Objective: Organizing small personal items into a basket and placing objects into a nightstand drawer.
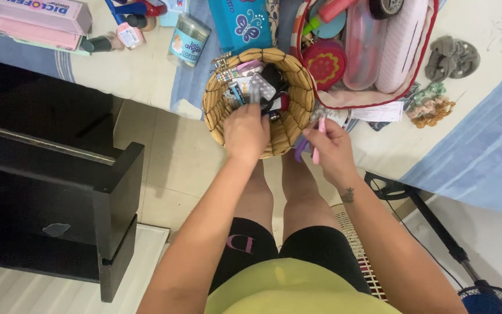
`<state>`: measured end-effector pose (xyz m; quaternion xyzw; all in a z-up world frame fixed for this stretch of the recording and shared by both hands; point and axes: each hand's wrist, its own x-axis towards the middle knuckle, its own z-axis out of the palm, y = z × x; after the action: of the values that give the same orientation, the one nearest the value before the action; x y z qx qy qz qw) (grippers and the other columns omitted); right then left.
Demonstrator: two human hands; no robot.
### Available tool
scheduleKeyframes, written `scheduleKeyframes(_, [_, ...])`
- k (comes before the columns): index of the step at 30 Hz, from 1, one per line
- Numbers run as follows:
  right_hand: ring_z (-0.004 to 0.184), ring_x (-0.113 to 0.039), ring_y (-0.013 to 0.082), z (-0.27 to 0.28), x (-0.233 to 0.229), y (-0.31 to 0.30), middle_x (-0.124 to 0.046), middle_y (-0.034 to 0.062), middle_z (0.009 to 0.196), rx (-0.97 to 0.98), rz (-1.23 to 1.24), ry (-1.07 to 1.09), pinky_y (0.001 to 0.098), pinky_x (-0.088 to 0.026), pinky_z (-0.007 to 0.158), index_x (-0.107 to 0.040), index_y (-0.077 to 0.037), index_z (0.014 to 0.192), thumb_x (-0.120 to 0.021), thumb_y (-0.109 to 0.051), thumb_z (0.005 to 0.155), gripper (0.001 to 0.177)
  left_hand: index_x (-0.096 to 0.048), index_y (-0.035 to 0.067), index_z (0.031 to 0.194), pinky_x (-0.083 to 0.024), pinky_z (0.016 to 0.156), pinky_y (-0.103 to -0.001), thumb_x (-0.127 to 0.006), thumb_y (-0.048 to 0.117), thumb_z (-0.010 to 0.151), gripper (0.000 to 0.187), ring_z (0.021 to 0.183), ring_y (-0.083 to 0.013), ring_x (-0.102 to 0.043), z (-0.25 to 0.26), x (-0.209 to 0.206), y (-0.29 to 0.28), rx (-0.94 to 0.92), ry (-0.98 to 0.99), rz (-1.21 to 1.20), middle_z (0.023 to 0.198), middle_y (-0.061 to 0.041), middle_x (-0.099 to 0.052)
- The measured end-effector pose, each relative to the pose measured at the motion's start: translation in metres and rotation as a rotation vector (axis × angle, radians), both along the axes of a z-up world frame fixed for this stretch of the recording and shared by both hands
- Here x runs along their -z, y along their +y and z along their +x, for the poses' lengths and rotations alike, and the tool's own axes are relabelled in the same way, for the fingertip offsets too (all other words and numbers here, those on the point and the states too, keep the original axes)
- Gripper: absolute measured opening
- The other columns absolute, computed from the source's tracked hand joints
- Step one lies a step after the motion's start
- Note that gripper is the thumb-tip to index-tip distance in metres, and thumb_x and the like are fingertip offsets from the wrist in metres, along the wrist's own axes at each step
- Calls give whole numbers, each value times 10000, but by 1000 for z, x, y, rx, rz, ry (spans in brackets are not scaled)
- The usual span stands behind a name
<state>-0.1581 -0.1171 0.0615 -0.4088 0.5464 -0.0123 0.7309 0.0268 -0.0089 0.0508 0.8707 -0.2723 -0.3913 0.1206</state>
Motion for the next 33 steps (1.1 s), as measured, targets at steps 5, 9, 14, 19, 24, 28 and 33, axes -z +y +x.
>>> scheduleKeyframes(5, [731,-651,132,10,-20,-14,-683,36,884,282,183,-79,270,-543,642,-673,-61,983,-675,-121,969,61,-595,43,1329,-484,962,-509,-765,302,876,549,1140,-416,-589,13,17,-11,-89,-83,-122,1233,-208,-617])
scheduleKeyframes(9, [787,-715,192,11,-31,-21,-729,84,935,293,220,-60,322,-606,721,-665,-62,998,-663,-132,958,81,-645,101,1338,-500,925,-501,-822,290,795,601,1111,-423,-579,18,30,-15,-87,-170,-308,1233,-220,-591])
scheduleKeyframes(14, [778,-716,205,0,-25,-6,-735,112,929,259,234,-49,343,-588,702,-669,-41,999,-681,-90,949,72,-678,100,1182,-470,929,-508,-866,377,826,489,1085,-408,-574,14,37,-23,-102,-212,-209,1175,-180,-619])
scheduleKeyframes(19, [757,-709,197,-11,-22,5,-740,109,913,293,232,-78,327,-589,702,-672,-32,993,-710,-56,915,90,-653,77,1291,-445,932,-514,-853,249,807,551,1080,-404,-569,-5,63,-24,-192,-276,-361,1188,-160,-641])
scheduleKeyframes(24, [750,-673,164,-27,-24,-10,-699,81,873,288,180,-45,301,-535,658,-670,-19,988,-748,-3,890,126,-654,79,1092,-433,920,-517,-882,195,752,426,1077,-382,-597,3,31,-24,-167,-167,-330,1089,-134,-680])
scheduleKeyframes(28, [729,-659,159,-39,-21,-33,-691,73,867,368,130,-66,305,-539,646,-663,-23,989,-736,-7,899,118,-644,76,1134,-495,922,-449,-867,146,801,407,1057,-331,-654,6,36,-1,-237,-84,-418,1095,-126,-694])
scheduleKeyframes(33, [751,-678,163,-47,-30,-59,-710,73,889,464,87,-43,300,-560,679,-635,-58,995,-702,-50,916,104,-509,39,1366,-544,918,-308,-753,64,927,502,1095,-202,-667,5,28,12,-591,429,-644,1243,-111,-673])
